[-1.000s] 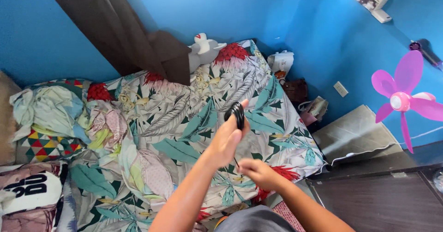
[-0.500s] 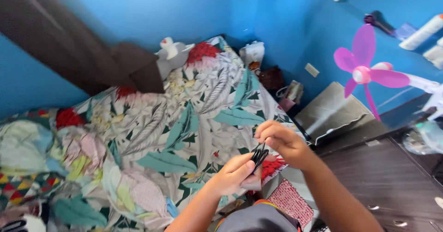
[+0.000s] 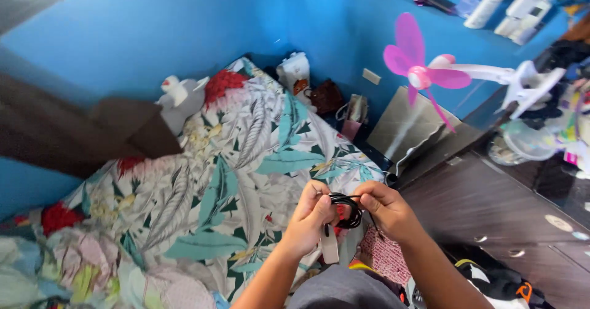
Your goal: Assembling a small pink clip-on fan and tidying up the bed
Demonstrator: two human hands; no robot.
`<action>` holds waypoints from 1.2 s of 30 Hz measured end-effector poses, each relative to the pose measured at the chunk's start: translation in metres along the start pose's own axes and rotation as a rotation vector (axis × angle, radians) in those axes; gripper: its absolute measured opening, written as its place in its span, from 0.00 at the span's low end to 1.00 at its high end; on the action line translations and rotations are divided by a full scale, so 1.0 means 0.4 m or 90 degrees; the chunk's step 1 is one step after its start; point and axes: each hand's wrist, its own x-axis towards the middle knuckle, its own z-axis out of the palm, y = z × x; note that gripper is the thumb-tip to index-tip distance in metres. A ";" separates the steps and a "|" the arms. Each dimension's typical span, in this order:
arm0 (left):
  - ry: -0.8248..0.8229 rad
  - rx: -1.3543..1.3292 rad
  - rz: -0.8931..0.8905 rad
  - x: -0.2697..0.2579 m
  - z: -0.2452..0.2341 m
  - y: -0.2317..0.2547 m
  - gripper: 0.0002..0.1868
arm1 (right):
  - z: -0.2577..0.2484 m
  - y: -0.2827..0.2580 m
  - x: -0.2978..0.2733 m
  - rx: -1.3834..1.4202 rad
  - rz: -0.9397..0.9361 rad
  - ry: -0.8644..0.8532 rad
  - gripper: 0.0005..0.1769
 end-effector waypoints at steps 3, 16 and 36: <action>-0.052 0.010 0.036 0.060 0.032 -0.004 0.14 | -0.062 -0.078 0.022 -0.335 -0.150 -0.043 0.15; -0.181 0.180 0.022 0.272 0.194 -0.236 0.17 | -0.341 -0.114 0.048 -0.135 -0.033 0.252 0.07; 0.054 0.532 0.258 0.303 0.245 -0.300 0.18 | -0.415 0.062 -0.065 -0.007 -0.084 -0.029 0.26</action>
